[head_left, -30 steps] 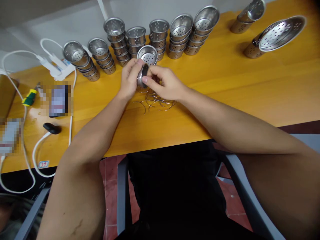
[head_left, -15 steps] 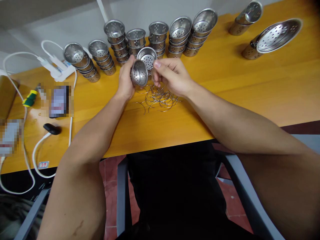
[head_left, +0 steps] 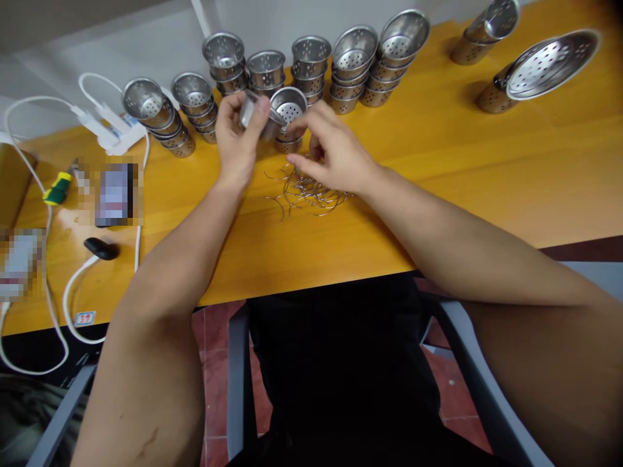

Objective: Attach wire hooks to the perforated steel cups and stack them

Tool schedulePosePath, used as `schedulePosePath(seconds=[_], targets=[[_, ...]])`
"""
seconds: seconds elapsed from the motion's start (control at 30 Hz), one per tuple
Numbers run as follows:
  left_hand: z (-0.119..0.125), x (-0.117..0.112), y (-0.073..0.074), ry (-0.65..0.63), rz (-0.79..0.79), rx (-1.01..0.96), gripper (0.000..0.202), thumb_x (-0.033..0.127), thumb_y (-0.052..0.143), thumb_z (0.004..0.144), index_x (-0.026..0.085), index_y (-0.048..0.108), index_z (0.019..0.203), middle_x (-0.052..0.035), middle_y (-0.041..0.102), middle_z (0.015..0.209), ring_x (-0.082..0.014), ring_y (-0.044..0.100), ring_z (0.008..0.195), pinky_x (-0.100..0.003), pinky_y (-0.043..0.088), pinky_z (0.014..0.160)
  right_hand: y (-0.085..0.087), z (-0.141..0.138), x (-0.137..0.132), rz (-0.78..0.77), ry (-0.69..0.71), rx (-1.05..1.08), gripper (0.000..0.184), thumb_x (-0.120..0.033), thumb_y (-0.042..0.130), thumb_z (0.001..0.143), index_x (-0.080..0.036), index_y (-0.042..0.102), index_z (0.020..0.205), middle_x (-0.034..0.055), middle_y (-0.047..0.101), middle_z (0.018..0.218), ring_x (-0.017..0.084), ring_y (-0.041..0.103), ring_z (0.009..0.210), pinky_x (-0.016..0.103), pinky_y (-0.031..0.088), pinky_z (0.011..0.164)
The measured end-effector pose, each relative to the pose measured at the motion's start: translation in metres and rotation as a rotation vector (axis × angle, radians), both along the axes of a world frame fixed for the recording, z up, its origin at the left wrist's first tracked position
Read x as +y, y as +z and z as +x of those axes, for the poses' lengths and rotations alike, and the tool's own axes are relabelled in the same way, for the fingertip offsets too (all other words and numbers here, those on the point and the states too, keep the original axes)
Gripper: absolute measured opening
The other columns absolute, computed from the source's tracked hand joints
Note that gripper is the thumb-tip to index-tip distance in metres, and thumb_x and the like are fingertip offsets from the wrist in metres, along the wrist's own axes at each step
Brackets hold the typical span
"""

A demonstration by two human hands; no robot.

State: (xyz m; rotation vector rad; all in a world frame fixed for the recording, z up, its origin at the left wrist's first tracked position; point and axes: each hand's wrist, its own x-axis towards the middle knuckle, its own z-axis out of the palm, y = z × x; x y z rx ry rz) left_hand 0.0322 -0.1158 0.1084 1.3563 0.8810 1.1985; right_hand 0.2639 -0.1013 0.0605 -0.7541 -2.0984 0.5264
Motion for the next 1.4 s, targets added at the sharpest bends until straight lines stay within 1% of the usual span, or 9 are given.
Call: schedulePosePath(seconds=[0.17,0.3,0.37,0.53,0.6,0.73,0.9,1.13,1.4], targets=[[0.01,-0.006,-0.01,0.002,-0.006,0.003,0.074,0.115,0.068,0.1,0.045,0.081,0.119,-0.0041,0.086,0.102,-0.0365,0.066,0.159,-0.057,0.063,0.117,0.009,-0.006,-0.006,-0.002,-0.085,0.102,0.056,-0.088,0.069,0.121,-0.037,0.075,0.142,0.0153,0.075,0.149,0.044,0.071,0.133,0.06,0.073,0.105],[0.004,0.027,-0.029,0.289,0.273,-0.09,0.057,0.102,0.085,0.098,0.046,0.078,0.106,0.002,0.084,0.123,-0.0321,0.066,0.146,-0.053,0.053,0.136,0.002,-0.003,0.008,0.06,-0.082,0.155,0.058,-0.095,0.063,0.12,-0.038,0.074,0.116,0.0123,0.08,0.127,0.042,0.071,0.119,0.063,0.07,0.104],[-0.007,0.052,-0.045,0.365,0.335,-0.081,0.051,0.091,0.095,0.094,0.048,0.078,0.115,0.004,0.082,0.132,-0.0321,0.064,0.147,-0.055,0.051,0.14,-0.001,-0.002,0.018,0.125,-0.147,0.202,0.058,-0.095,0.061,0.12,-0.038,0.071,0.111,0.0095,0.079,0.121,0.039,0.07,0.113,0.062,0.069,0.103],[-0.03,0.107,-0.094,0.268,0.306,0.097,0.094,0.072,0.115,0.054,0.054,0.075,0.138,0.0073,0.078,0.169,-0.0451,0.057,0.171,-0.07,0.047,0.146,-0.006,-0.002,0.039,0.187,-0.255,0.209,0.046,-0.085,0.064,0.121,-0.041,0.072,0.108,0.0059,0.082,0.127,0.04,0.071,0.126,0.066,0.064,0.118],[-0.029,0.111,-0.1,0.161,0.355,0.163,0.097,0.074,0.113,0.061,0.054,0.075,0.148,0.0045,0.074,0.18,-0.0439,0.05,0.184,-0.067,0.045,0.152,-0.01,-0.003,0.044,0.173,-0.237,0.176,0.042,-0.085,0.069,0.116,-0.045,0.076,0.107,0.0047,0.083,0.13,0.042,0.07,0.131,0.069,0.063,0.12],[-0.021,0.092,-0.087,0.092,0.368,0.169,0.097,0.066,0.118,0.064,0.044,0.079,0.15,-0.0051,0.073,0.18,-0.044,0.052,0.186,-0.06,0.044,0.157,-0.016,-0.006,0.047,0.135,-0.193,0.133,0.039,-0.087,0.076,0.108,-0.048,0.079,0.106,0.0044,0.083,0.132,0.044,0.069,0.131,0.077,0.059,0.122],[-0.022,0.081,-0.076,0.133,0.328,0.18,0.093,0.061,0.123,0.063,0.043,0.083,0.145,-0.007,0.078,0.17,-0.0467,0.05,0.186,-0.062,0.038,0.16,-0.02,-0.008,0.052,0.078,-0.135,0.158,0.05,-0.098,0.077,0.103,-0.049,0.079,0.109,0.0024,0.085,0.133,0.043,0.067,0.139,0.076,0.058,0.124],[-0.017,0.076,-0.078,0.154,0.353,0.178,0.076,0.072,0.114,0.073,0.043,0.085,0.137,-0.0069,0.085,0.16,-0.0452,0.067,0.17,-0.064,0.049,0.151,-0.034,-0.012,0.061,0.144,-0.128,0.188,0.07,-0.105,0.05,0.116,-0.041,0.078,0.124,0.0056,0.082,0.142,0.035,0.068,0.139,0.072,0.059,0.131],[-0.018,0.072,-0.077,0.109,0.345,0.232,0.069,0.082,0.108,0.082,0.04,0.085,0.131,-0.0073,0.085,0.159,-0.0434,0.072,0.163,-0.064,0.051,0.151,-0.014,-0.007,0.046,0.047,-0.144,0.047,0.04,-0.081,0.08,0.103,-0.049,0.078,0.127,0.0036,0.079,0.153,0.046,0.067,0.152,0.078,0.057,0.135]])
